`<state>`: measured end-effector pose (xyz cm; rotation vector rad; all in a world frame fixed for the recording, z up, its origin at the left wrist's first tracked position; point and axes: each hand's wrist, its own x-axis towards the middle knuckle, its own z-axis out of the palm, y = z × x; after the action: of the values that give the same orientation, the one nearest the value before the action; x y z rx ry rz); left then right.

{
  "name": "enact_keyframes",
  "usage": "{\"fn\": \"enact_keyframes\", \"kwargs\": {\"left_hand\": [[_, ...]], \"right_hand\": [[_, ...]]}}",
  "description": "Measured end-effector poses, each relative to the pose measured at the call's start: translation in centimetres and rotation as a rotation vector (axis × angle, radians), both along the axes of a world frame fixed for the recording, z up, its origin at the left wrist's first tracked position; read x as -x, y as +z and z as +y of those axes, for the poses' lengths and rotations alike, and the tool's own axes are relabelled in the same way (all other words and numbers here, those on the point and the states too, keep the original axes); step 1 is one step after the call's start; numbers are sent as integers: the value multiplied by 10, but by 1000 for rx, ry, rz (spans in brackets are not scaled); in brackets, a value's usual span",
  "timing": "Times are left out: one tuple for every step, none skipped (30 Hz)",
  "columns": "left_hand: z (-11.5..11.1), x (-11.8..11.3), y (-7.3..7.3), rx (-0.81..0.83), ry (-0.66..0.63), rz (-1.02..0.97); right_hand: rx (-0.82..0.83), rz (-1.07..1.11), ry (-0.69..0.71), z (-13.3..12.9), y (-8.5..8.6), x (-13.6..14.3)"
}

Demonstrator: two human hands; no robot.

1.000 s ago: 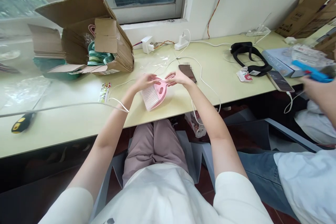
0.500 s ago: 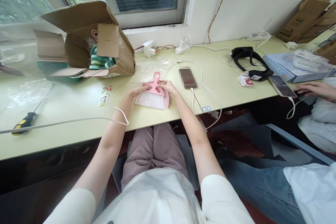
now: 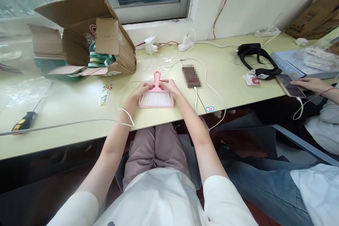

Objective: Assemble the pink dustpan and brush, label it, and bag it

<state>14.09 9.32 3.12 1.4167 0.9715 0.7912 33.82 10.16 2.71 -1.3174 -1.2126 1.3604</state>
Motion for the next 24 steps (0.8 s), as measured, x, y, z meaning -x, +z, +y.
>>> {"fn": "enact_keyframes", "kwargs": {"left_hand": [[0, 0, -1, -2, 16, 12], [1, -1, -1, -1, 31, 25], [1, -1, -2, 3, 47, 38], [2, -1, -3, 7, 64, 50], [2, -1, -3, 11, 80, 62], [3, -1, -4, 15, 95, 73], [3, -1, -5, 21, 108, 79], [4, -2, -6, 29, 121, 77], [4, -2, -7, 37, 133, 67], [5, -3, -8, 42, 142, 54], [5, -4, -9, 44, 151, 39], [5, -4, -10, 44, 158, 24], [5, -5, -11, 46, 164, 15], [5, -5, -11, 47, 169, 9], [4, -5, -11, 51, 175, 5], [3, -5, -11, 54, 178, -1], [1, -4, -10, 51, 171, -8], [0, -4, -8, 40, 153, -14], [-2, -3, -6, 21, 127, -22], [-4, -3, -4, -2, 95, -30], [-6, -3, -2, -25, 66, -36], [-8, -3, 0, -44, 47, -38], [-9, -3, 2, -58, 42, -35], [-10, -3, 3, -67, 48, -29]], "right_hand": [[-12, 14, -11, 1, -1, 0], [-12, 27, -21, 1, -1, 1], [2, 36, -24, 1, -1, 2], [17, 41, -25, 1, 0, 2], [32, 45, -23, 0, 1, 3], [44, 45, -20, -1, 2, 3], [52, 44, -17, -1, 3, 3], [55, 42, -16, -1, 4, 3], [54, 39, -13, -1, 5, 3], [49, 36, -5, -1, 5, 2], [43, 33, 14, 0, 6, 1], [38, 27, 38, 2, 6, 1], [36, 15, 58, 4, 6, 0], [34, -4, 75, 5, 7, 0], [30, -27, 87, 7, 8, 0], [26, -50, 96, 9, 10, 0], [23, -66, 104, 10, 11, 0], [24, -71, 116, 12, 13, 1], [32, -69, 135, 13, 15, 1], [47, -56, 157, 14, 17, 2], [65, -35, 173, 15, 18, 3], [80, -9, 182, 15, 19, 3], [87, 16, 179, 16, 20, 4], [90, 35, 168, 16, 20, 5]]}}
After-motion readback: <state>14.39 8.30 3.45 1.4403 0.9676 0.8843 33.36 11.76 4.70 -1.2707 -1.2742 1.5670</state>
